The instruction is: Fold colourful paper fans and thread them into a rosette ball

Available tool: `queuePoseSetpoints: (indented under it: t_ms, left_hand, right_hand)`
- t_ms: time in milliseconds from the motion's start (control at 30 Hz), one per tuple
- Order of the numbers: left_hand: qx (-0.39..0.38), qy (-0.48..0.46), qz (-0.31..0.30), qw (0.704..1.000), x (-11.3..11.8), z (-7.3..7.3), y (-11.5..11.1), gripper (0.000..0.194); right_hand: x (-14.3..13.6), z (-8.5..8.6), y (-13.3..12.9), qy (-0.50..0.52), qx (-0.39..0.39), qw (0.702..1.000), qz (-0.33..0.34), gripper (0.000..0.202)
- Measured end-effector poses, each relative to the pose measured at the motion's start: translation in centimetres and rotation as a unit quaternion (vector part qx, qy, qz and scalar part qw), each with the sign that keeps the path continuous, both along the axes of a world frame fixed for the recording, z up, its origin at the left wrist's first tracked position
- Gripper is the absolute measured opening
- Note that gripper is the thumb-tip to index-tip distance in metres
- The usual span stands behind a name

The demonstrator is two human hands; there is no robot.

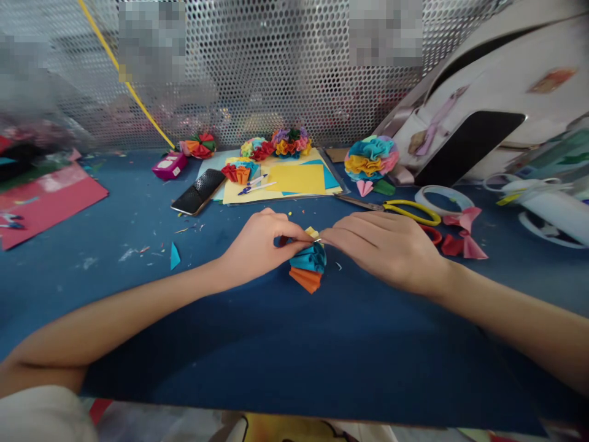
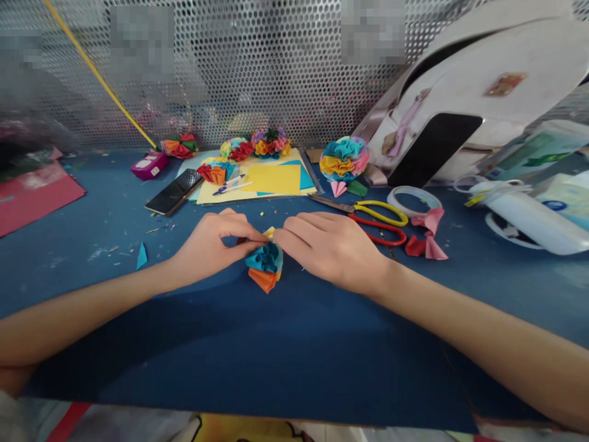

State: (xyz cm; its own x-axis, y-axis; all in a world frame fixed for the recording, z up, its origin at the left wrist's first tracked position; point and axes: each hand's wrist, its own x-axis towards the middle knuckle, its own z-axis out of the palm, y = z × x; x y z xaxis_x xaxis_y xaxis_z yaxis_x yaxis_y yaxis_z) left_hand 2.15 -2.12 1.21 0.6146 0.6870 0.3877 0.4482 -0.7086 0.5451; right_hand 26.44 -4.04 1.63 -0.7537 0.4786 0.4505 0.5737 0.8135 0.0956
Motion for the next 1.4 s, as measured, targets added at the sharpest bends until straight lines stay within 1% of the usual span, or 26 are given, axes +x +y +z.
queuePoseSetpoints:
  t_ms: [67, 100, 167, 267, 367, 433, 567, 633, 733, 833, 967, 1033, 1100, 1233, 1400]
  left_hand:
    - [-0.031, -0.012, 0.009, 0.999, 0.0, 0.1, 0.0, 0.011]
    - [-0.042, -0.015, 0.009, 0.999, 0.1, 0.2, 0.0, 0.01]
    - [-0.054, -0.016, 0.005, 0.998, 0.2, 0.3, -0.1, 0.009]
    - [-0.055, -0.014, 0.004, 0.998, 0.4, 0.6, -0.3, 0.012]
    - [-0.047, -0.002, 0.009, 0.999, 0.5, 0.8, -0.5, 0.016]
    - [-0.026, 0.014, 0.019, 0.999, 0.5, 0.8, -0.5, 0.016]
    - [0.017, 0.056, 0.026, 0.998, 0.4, 0.7, -0.4, 0.015]
    - [0.025, 0.067, 0.022, 0.997, 0.3, 0.7, -0.3, 0.017]
    - [0.018, 0.057, 0.018, 0.998, 0.2, 0.6, -0.1, 0.019]
    - [-0.026, 0.021, 0.016, 0.999, 0.1, 0.5, 0.0, 0.017]
    - [-0.119, -0.019, 0.028, 0.992, 0.2, 0.7, 0.1, 0.018]
    - [-0.158, -0.035, 0.034, 0.986, 0.3, 0.9, 0.0, 0.018]
    - [-0.185, -0.047, 0.036, 0.981, 0.4, 1.0, 0.0, 0.017]
    - [-0.193, -0.057, 0.031, 0.979, 0.4, 1.0, 0.2, 0.011]
    - [-0.188, -0.053, 0.028, 0.98, 0.4, 0.9, 0.2, 0.01]
  right_hand:
    - [0.0, 0.1, -0.1, -0.024, 0.081, 0.996, 0.028, 0.033]
    - [0.0, 0.2, -0.1, -0.031, 0.106, 0.993, 0.039, 0.033]
    - [0.0, 0.3, -0.2, -0.038, 0.11, 0.992, 0.047, 0.032]
    - [-0.1, 0.6, -0.3, -0.063, 0.107, 0.992, 0.036, 0.033]
    - [-0.2, 0.7, -0.4, -0.08, 0.149, 0.985, 0.04, 0.034]
    - [-0.3, 0.8, -0.5, -0.079, 0.164, 0.982, 0.041, 0.035]
    - [-0.3, 0.5, -0.3, -0.059, 0.126, 0.99, 0.02, 0.033]
    - [-0.3, 0.3, -0.1, -0.032, 0.111, 0.993, 0.01, 0.03]
    - [-0.3, 0.1, 0.0, 0.003, 0.093, 0.996, 0.01, 0.029]
    - [-0.3, 0.1, 0.0, 0.025, 0.072, 0.997, 0.023, 0.028]
    - [-0.2, 0.3, 0.3, 0.083, 0.049, 0.995, 0.029, 0.018]
    - [-0.1, 0.3, 0.5, 0.119, 0.023, 0.992, 0.026, 0.012]
    - [-0.1, 0.3, 0.7, 0.14, -0.012, 0.99, 0.027, 0.012]
    - [0.1, 0.3, 0.7, 0.136, -0.047, 0.988, 0.049, 0.018]
    - [0.4, 0.4, 0.5, 0.121, -0.042, 0.989, 0.069, 0.017]
